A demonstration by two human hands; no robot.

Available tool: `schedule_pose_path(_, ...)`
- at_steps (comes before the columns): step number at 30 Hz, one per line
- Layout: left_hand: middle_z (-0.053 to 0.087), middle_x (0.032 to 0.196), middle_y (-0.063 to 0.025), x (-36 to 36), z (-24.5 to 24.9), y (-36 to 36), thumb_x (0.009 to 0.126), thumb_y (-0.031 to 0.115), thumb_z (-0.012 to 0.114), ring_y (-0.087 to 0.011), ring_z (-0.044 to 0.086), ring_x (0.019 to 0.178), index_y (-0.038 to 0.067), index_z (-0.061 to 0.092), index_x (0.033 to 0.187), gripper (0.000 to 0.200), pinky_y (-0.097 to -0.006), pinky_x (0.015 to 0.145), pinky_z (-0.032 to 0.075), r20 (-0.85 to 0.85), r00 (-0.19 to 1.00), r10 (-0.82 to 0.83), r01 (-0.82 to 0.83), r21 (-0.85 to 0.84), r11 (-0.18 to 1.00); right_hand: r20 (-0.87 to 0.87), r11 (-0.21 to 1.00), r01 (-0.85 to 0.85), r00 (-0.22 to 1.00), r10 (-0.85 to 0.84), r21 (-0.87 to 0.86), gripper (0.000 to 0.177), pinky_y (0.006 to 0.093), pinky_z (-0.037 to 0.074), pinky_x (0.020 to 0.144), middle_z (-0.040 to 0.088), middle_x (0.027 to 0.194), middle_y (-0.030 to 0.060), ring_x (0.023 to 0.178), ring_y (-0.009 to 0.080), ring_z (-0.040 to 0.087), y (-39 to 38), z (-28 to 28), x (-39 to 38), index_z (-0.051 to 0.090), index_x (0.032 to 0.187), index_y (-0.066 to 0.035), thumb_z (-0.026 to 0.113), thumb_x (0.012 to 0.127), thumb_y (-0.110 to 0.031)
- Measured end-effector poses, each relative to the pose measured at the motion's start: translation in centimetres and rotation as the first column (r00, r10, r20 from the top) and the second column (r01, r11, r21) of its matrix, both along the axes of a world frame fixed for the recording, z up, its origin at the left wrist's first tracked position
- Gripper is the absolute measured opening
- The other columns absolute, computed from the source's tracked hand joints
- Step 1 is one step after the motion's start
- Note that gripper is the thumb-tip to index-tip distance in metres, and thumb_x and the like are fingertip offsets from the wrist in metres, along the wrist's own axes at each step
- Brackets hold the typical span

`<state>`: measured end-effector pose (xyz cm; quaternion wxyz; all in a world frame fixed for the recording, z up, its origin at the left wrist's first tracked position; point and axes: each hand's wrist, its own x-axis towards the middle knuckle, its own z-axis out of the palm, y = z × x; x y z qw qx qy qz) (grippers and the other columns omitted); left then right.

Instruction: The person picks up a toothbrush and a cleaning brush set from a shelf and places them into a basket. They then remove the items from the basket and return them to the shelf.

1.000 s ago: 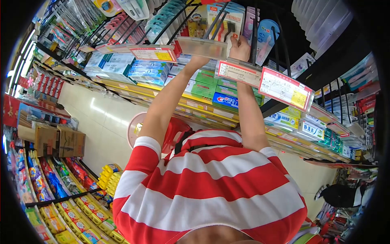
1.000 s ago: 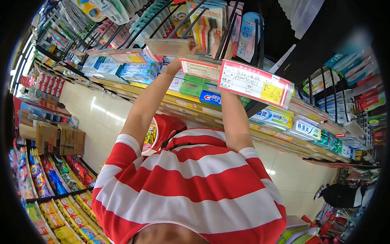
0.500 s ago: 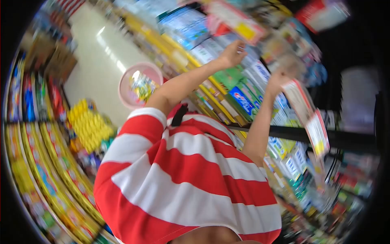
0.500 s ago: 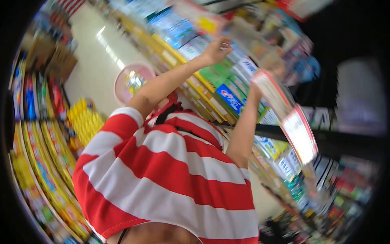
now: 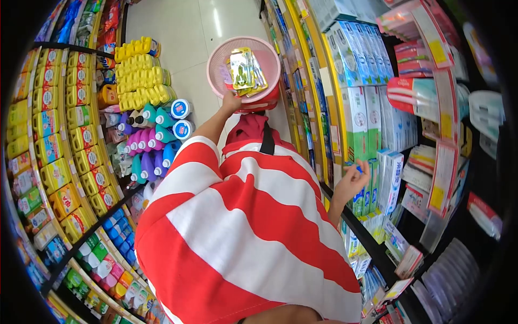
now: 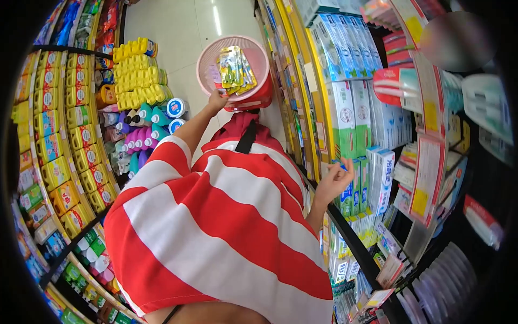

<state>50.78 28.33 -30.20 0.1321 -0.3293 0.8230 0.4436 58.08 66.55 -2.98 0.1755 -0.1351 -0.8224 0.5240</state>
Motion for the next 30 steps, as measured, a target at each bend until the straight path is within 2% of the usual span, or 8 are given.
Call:
schedule_pose_path(5, 0.058, 0.092, -0.0163, -1.8, -3.8, -2.8, 0.075, 0.012, 0.066, -0.0228, 0.062, 0.070, -0.004, 0.047, 0.113, 0.046, -0.0335, 0.054, 0.055, 0.134, 0.950, 0.283, -0.311, 0.302, 0.901, 0.178, 0.981, -0.191, 0.965, 0.195, -0.036, 0.037, 0.0224, 0.043, 0.062, 0.054, 0.104, 0.0121, 0.067, 0.0106, 0.052, -4.6, 0.0, -3.5, 0.037, 0.123, 0.004, 0.045, 0.088, 0.003)
schedule_pose_path(9, 0.058, 0.086, -0.0133, -5.4, -4.8, -2.3, 0.073, 0.009, 0.068, -0.0243, 0.061, 0.062, -0.006, 0.047, 0.108, 0.044, -0.0331, 0.044, 0.052, -0.005, 0.955, 0.296, -0.286, 0.244, 0.927, 0.283, 0.976, -0.209, 0.934, 0.219, -0.064, 0.036, 0.0211, 0.043, 0.061, 0.054, 0.102, 0.0111, 0.066, 0.0097, 0.052, -6.8, -0.3, -5.0, 0.037, 0.123, 0.003, 0.045, 0.088, 0.002)
schedule_pose_path(12, 0.057, 0.099, -0.0198, -8.4, -3.1, -3.2, 0.067, 0.008, 0.071, -0.0253, 0.062, 0.073, -0.009, 0.045, 0.109, 0.053, -0.0359, 0.053, 0.052, 0.322, 0.927, 0.190, -0.302, 0.346, 0.888, 0.316, 0.968, -0.250, 0.916, 0.246, -0.028, 0.035, 0.0195, 0.044, 0.060, 0.055, 0.099, 0.0097, 0.066, 0.0082, 0.051, -7.9, -0.6, -5.8, 0.038, 0.123, 0.002, 0.046, 0.089, 0.001)
schedule_pose_path(16, 0.060, 0.090, -0.0171, -10.5, -7.5, -3.1, 0.069, 0.008, 0.073, -0.0279, 0.061, 0.068, -0.005, 0.050, 0.099, 0.040, -0.0361, 0.046, 0.051, 0.399, 0.875, 0.274, -0.396, 0.267, 0.878, 0.345, 0.973, -0.224, 0.910, 0.231, -0.060, 0.035, 0.0205, 0.044, 0.061, 0.055, 0.096, 0.0098, 0.066, 0.0094, 0.052, -9.6, -0.5, -6.4, 0.038, 0.123, 0.003, 0.047, 0.089, 0.000)
schedule_pose_path(19, 0.059, 0.097, -0.0177, -11.4, -9.4, -3.1, 0.070, 0.009, 0.072, -0.0284, 0.062, 0.075, -0.003, 0.051, 0.104, 0.041, -0.0390, 0.051, 0.052, 0.407, 0.870, 0.279, -0.366, 0.153, 0.918, 0.372, 0.977, -0.206, 0.903, 0.213, -0.060, 0.035, 0.0209, 0.044, 0.062, 0.055, 0.096, 0.0100, 0.067, 0.0100, 0.053, -10.5, -0.4, -6.6, 0.038, 0.123, 0.004, 0.047, 0.089, -0.001)
schedule_pose_path(22, 0.050, 0.121, -0.0187, -11.1, -9.2, -3.8, 0.075, 0.017, 0.063, -0.0279, 0.054, 0.105, -0.002, 0.040, 0.126, 0.059, -0.0295, 0.086, 0.046, 0.522, 0.838, 0.157, -0.264, 0.135, 0.955, 0.401, 0.977, -0.208, 0.892, 0.211, -0.052, 0.035, 0.0208, 0.044, 0.062, 0.056, 0.095, 0.0101, 0.067, 0.0097, 0.053, -10.7, -0.7, -6.4, 0.039, 0.123, 0.003, 0.047, 0.089, -0.001)
schedule_pose_path(25, 0.058, 0.102, -0.0155, -11.3, -6.4, -3.5, 0.072, 0.008, 0.071, -0.0288, 0.060, 0.089, 0.000, 0.051, 0.110, 0.044, -0.0407, 0.060, 0.054, 0.481, 0.843, 0.241, -0.408, 0.281, 0.868, 0.420, 0.978, -0.200, 0.884, 0.207, -0.059, 0.035, 0.0206, 0.044, 0.062, 0.056, 0.094, 0.0102, 0.068, 0.0096, 0.053, -11.0, -0.8, -6.3, 0.039, 0.124, 0.002, 0.047, 0.089, 0.000)
schedule_pose_path(30, 0.059, 0.101, -0.0139, -12.1, -2.6, -2.4, 0.074, 0.009, 0.071, -0.0289, 0.061, 0.089, 0.002, 0.051, 0.109, 0.041, -0.0414, 0.062, 0.055, 0.441, 0.849, 0.291, -0.486, 0.435, 0.758, 0.426, 0.976, -0.210, 0.880, 0.211, -0.051, 0.035, 0.0207, 0.044, 0.062, 0.057, 0.094, 0.0099, 0.068, 0.0094, 0.053, -11.0, -1.0, -6.2, 0.040, 0.123, 0.002, 0.047, 0.089, 0.001)
